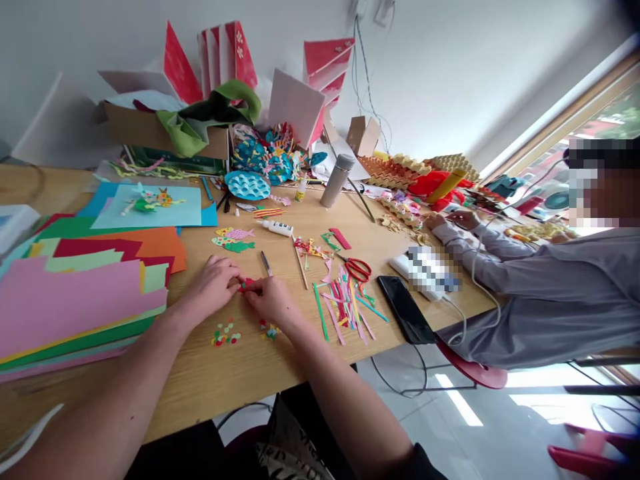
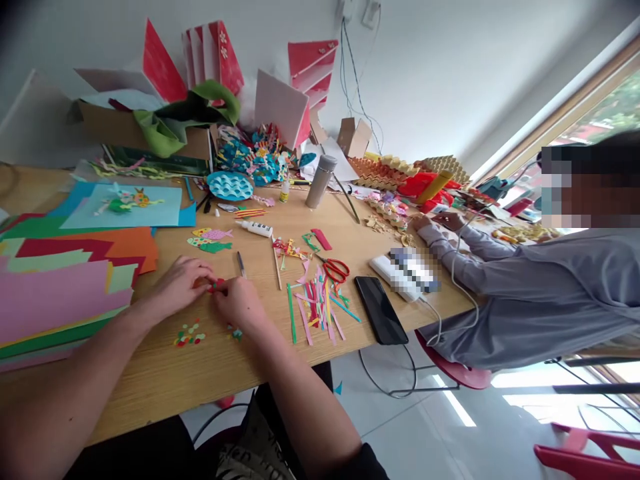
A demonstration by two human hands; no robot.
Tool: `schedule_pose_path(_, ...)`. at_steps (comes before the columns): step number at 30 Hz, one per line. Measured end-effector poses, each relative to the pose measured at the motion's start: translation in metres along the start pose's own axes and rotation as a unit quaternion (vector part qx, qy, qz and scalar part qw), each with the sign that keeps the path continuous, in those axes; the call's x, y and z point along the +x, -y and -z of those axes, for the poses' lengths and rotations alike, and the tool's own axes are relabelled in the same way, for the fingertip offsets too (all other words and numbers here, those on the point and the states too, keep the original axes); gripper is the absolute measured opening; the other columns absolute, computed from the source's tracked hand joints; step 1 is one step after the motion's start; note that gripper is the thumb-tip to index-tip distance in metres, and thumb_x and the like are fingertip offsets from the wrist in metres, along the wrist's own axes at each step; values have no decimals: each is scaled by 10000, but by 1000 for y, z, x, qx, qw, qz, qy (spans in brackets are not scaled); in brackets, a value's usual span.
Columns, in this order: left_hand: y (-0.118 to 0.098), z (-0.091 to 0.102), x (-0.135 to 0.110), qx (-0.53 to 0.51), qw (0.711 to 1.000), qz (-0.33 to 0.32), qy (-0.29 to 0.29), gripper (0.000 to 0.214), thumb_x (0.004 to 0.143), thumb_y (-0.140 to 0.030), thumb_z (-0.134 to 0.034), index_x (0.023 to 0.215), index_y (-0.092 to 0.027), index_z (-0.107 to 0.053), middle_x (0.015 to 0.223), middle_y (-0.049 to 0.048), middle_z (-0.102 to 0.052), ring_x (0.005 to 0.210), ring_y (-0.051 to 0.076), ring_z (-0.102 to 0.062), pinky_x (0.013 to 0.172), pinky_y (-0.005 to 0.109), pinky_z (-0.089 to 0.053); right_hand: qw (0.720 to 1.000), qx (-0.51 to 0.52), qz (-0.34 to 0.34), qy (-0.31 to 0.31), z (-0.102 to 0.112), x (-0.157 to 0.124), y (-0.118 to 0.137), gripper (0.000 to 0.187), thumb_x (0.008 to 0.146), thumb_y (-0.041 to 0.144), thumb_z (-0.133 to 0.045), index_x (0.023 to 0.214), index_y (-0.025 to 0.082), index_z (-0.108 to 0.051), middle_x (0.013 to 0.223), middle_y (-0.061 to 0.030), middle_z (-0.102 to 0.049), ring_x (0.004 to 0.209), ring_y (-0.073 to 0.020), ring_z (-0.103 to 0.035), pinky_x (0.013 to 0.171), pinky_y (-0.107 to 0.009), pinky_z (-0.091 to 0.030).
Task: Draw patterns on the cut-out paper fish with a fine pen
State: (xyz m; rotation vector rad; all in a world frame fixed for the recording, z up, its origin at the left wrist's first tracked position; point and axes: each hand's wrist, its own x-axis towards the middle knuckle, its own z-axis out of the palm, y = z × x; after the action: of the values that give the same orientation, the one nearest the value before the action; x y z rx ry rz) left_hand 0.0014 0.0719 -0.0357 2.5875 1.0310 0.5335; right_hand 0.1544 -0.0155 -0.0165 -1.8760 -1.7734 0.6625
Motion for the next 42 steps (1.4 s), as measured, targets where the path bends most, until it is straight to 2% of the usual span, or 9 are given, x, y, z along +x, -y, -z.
schedule_pose_path(6, 6, -3, -1, -14, 1000, -6, 3, 184, 777, -226, -585, 841, -256, -755, 1063, 72, -711, 1048, 305, -570, 937, 441, -458, 999, 47, -5, -2, 9, -4, 1, 246, 834, 135, -605, 913, 221, -821, 756, -34, -771, 653, -161, -643, 581, -223, -390)
schedule_pose_path(9, 6, -2, -1, -16, 1000, -9, 3, 186, 779, -246, -579, 856, -259, -748, 1066, 69, -710, 1046, 301, -574, 934, 434, -460, 993, 109, 0, -45, 22, -19, -4, 239, 833, 136, -608, 935, 209, -812, 734, -24, -746, 650, -149, -634, 595, -218, -406)
schedule_pose_path(13, 0, 2, -2, -6, 1000, -2, 11, 214, 778, -249, -549, 865, -246, -745, 1055, 69, -718, 1026, 298, -583, 929, 428, -464, 967, 140, 23, -209, 45, -63, -26, 229, 902, 231, -570, 975, 191, -784, 802, -46, -705, 651, -137, -612, 617, -231, -451)
schedule_pose_path(17, -3, 4, -1, 10, 1000, -3, 10, 238, 785, -256, -521, 863, -238, -745, 1044, 73, -721, 1019, 299, -588, 926, 428, -463, 911, 89, 13, -402, 53, -115, -64, 221, 938, 243, -548, 1001, 180, -749, 813, -61, -663, 636, -147, -592, 573, -254, -462)
schedule_pose_path(21, -1, 2, 0, 17, 1000, -6, 18, 237, 786, -257, -531, 877, -230, -747, 1050, 74, -720, 1025, 301, -583, 927, 435, -459, 875, 17, 30, -482, 39, -141, -101, 180, 936, 177, -558, 1014, 182, -721, 804, -48, -657, 663, -153, -608, 613, -278, -492)
schedule_pose_path(24, -2, 2, 0, 16, 1000, -7, 17, 217, 785, -235, -551, 874, -209, -747, 1030, 84, -719, 1007, 305, -587, 933, 451, -454, 867, -50, 77, -489, 26, -141, -118, 173, 934, 157, -556, 1019, 190, -703, 794, -50, -665, 719, -181, -617, 655, -314, -503)
schedule_pose_path(29, -8, 4, -2, 31, 999, 0, 23, 205, 806, -199, -577, 919, -213, -747, 1045, 65, -707, 1049, 277, -562, 953, 399, -461, 854, -128, 92, -496, 22, -135, -126, 179, 947, 150, -551, 1076, 172, -673, 784, -62, -673, 698, -188, -581, 705, -348, -483)
schedule_pose_path(34, -13, 4, -3, 38, 999, 6, 18, 203, 816, -155, -572, 906, -197, -749, 1034, 71, -702, 1051, 278, -543, 962, 408, -458, 841, -128, 79, -519, 22, -135, -128, 190, 961, 207, -548, 1119, 163, -643, 821, -75, -696, 705, -186, -611, 738, -361, -494)
schedule_pose_path(42, -12, 2, -1, 37, 999, -8, 8, 190, 796, -146, -585, 865, -193, -755, 984, 74, -710, 1041, 287, -559, 939, 412, -470, 849, -109, 63, -514, 17, -134, -136, 227, 967, 237, -516, 1158, 168, -618, 813, -64, -684, 711, -185, -614, 784, -385, -494)
